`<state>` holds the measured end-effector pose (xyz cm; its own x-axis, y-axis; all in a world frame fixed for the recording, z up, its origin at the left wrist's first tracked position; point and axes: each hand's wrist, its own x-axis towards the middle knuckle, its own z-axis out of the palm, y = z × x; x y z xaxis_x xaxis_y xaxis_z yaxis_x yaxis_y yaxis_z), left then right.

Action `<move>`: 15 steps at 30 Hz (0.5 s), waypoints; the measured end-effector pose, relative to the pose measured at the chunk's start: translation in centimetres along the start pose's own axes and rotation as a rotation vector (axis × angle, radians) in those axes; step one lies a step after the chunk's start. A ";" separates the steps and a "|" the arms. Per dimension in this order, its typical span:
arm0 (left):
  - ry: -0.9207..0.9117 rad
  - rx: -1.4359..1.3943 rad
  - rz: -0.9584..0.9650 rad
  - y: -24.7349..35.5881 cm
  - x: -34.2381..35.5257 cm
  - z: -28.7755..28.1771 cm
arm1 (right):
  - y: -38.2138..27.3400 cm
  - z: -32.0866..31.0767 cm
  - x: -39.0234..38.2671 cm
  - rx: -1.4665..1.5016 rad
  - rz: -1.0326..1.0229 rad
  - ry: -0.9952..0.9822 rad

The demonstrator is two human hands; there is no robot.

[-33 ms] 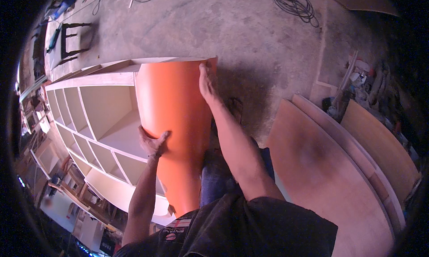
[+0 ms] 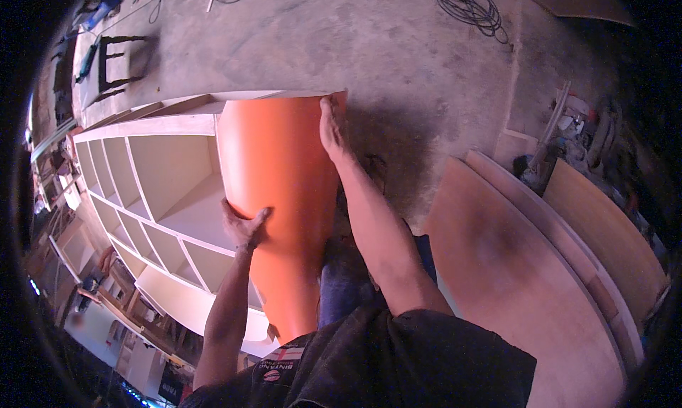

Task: The person fits a large curved orange laminate sheet onto a wooden shelving unit, using their hands to press it into place and check the alignment along the curved edge.

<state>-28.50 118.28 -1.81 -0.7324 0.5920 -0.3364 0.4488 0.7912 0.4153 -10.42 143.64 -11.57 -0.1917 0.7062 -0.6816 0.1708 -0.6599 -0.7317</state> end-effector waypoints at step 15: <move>-0.027 -0.005 -0.052 -1.1 -0.4 0.1 | 1.5 2.2 -5.8 -0.065 -0.046 0.004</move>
<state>-28.68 117.15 -2.21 -0.7405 0.5542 -0.3803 0.4079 0.8202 0.4011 -11.17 138.02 -8.74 -0.1968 0.7367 -0.6469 0.2240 -0.6086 -0.7612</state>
